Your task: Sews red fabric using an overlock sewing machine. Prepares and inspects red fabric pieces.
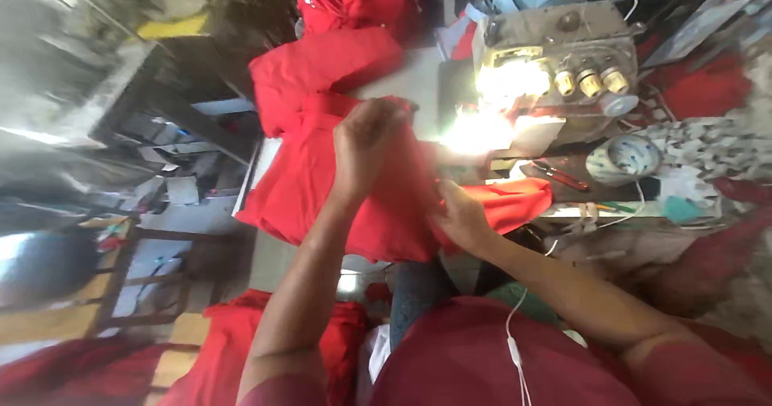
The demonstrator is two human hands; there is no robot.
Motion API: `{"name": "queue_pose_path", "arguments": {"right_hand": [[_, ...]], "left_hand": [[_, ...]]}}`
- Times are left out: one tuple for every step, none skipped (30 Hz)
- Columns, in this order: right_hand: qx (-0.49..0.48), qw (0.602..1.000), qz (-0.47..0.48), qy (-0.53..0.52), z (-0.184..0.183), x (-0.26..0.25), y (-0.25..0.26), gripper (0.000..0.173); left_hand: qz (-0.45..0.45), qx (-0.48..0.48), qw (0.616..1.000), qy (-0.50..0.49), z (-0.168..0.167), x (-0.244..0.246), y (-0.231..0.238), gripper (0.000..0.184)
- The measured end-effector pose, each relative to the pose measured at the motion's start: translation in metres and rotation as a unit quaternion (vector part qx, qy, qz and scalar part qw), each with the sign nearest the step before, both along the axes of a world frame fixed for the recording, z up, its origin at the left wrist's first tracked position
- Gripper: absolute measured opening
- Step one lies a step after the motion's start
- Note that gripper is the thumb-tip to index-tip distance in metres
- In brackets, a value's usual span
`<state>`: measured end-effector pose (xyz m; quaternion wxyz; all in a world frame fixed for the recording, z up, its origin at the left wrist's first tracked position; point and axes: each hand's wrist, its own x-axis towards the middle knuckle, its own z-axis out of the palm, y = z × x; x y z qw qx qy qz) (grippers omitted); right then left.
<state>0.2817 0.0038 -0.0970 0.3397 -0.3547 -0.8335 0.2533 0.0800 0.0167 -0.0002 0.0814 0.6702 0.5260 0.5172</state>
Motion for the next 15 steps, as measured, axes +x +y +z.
{"name": "queue_pose_path", "arguments": {"right_hand": [[0.001, 1.000, 0.001, -0.025, -0.005, 0.008, 0.002, 0.028], [-0.004, 0.999, 0.007, -0.043, -0.006, 0.019, 0.005, 0.023], [-0.025, 0.998, 0.025, -0.055, -0.004, 0.031, 0.009, 0.019], [-0.067, 0.994, 0.059, -0.059, 0.004, 0.046, 0.013, 0.015], [-0.132, 0.983, 0.115, -0.058, 0.016, 0.061, 0.016, 0.012], [-0.221, 0.955, 0.192, -0.044, 0.030, 0.078, 0.020, 0.010], [-0.313, 0.905, 0.288, -0.015, 0.042, 0.091, 0.022, 0.009], [-0.391, 0.837, 0.383, 0.017, 0.050, 0.100, 0.022, 0.011], [-0.434, 0.776, 0.457, 0.035, 0.054, 0.103, 0.023, 0.012], [-0.440, 0.747, 0.497, 0.039, 0.056, 0.102, 0.024, 0.013], [-0.418, 0.762, 0.494, 0.024, 0.057, 0.098, 0.027, 0.015], [-0.382, 0.798, 0.465, -0.009, 0.058, 0.092, 0.031, 0.018], [-0.335, 0.831, 0.442, -0.040, 0.057, 0.084, 0.037, 0.019], [-0.296, 0.848, 0.435, -0.064, 0.055, 0.074, 0.042, 0.019], [-0.281, 0.846, 0.448, -0.065, 0.054, 0.066, 0.044, 0.017]], "left_hand": [[0.003, 0.011, 1.000, 0.012, 0.001, -0.002, -0.003, 0.017], [0.004, 0.023, 0.999, 0.024, 0.004, -0.004, -0.007, 0.017], [0.003, 0.036, 0.999, 0.037, 0.008, -0.006, -0.013, 0.017], [0.003, 0.044, 0.998, 0.051, 0.014, -0.007, -0.021, 0.017], [0.007, 0.050, 0.996, 0.067, 0.021, -0.007, -0.031, 0.016], [0.011, 0.053, 0.995, 0.081, 0.029, -0.007, -0.041, 0.016], [0.014, 0.052, 0.994, 0.095, 0.039, -0.006, -0.051, 0.016], [0.016, 0.050, 0.993, 0.109, 0.049, -0.005, -0.062, 0.016], [0.015, 0.050, 0.991, 0.121, 0.059, -0.005, -0.072, 0.016], [0.012, 0.050, 0.989, 0.136, 0.070, -0.005, -0.079, 0.015], [0.010, 0.046, 0.988, 0.150, 0.081, -0.004, -0.084, 0.015], [0.013, 0.041, 0.985, 0.166, 0.091, -0.003, -0.087, 0.015], [0.019, 0.032, 0.982, 0.186, 0.100, 0.000, -0.088, 0.015], [0.027, 0.024, 0.978, 0.206, 0.108, 0.005, -0.089, 0.016], [0.031, 0.020, 0.973, 0.226, 0.113, 0.009, -0.089, 0.017]]}}
